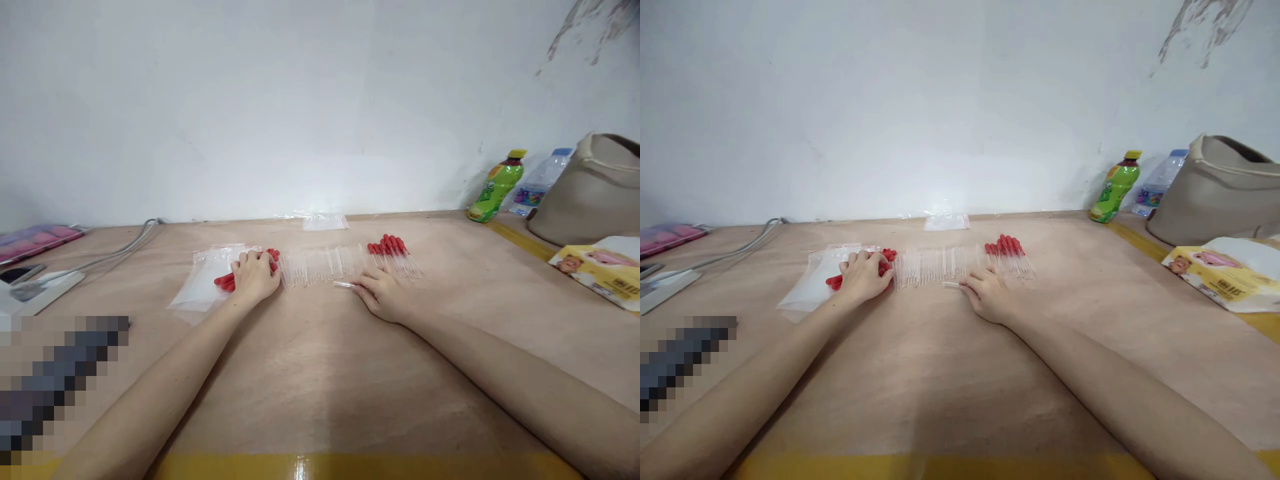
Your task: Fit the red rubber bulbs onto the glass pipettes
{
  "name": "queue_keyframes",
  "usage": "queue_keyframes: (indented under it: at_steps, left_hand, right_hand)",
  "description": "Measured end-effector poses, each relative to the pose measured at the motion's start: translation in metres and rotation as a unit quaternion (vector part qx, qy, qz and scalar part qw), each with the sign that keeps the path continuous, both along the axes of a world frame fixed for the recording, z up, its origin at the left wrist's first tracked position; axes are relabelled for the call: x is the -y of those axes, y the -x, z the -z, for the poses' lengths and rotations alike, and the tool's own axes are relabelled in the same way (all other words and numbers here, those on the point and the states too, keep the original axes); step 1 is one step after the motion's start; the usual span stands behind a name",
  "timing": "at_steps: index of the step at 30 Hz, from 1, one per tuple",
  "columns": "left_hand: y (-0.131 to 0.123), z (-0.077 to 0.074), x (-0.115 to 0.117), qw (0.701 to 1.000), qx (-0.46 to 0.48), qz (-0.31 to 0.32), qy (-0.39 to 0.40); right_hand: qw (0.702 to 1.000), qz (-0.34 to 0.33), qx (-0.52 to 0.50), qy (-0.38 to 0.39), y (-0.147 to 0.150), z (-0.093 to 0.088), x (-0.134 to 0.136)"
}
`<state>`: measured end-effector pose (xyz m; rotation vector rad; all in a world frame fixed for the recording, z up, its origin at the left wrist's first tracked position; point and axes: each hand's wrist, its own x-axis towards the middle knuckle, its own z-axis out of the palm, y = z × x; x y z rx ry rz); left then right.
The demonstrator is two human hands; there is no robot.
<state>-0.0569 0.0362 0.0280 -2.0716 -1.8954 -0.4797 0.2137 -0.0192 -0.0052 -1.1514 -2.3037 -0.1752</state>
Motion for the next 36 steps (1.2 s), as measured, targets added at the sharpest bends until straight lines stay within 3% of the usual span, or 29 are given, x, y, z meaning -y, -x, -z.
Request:
queue_keyframes:
  at_steps: [2, 5, 8, 11, 16, 23, 36]
  left_hand:
    - [-0.003, -0.003, 0.003, 1.000, 0.003, 0.019, -0.014]
    - [-0.013, -0.010, 0.010, 0.991, 0.066, 0.111, -0.039]
    - [-0.029, -0.007, 0.019, 0.951, 0.193, 0.236, -0.059]
    - [-0.045, 0.010, 0.027, 0.900, 0.306, 0.309, -0.026]
    - [-0.055, 0.041, 0.030, 0.843, 0.429, 0.313, 0.087]
    - [-0.055, 0.036, 0.033, 0.815, 0.459, 0.329, 0.130]
    - [-0.055, 0.034, 0.035, 0.852, 0.370, 0.350, 0.121]
  right_hand:
    - [1.000, -0.004, -0.004, -0.001, 0.000, -0.001, 0.001]
    - [1.000, -0.014, -0.018, 0.002, 0.000, -0.001, 0.000]
    - [0.999, -0.014, -0.039, 0.015, 0.001, 0.001, -0.001]
    - [0.999, -0.013, -0.049, 0.021, 0.001, 0.002, -0.001]
    - [0.998, -0.004, -0.062, 0.006, 0.002, 0.002, 0.000]
    - [0.997, -0.013, -0.074, 0.001, 0.006, 0.004, 0.001]
    - [0.990, -0.066, -0.122, 0.032, 0.010, 0.000, 0.005]
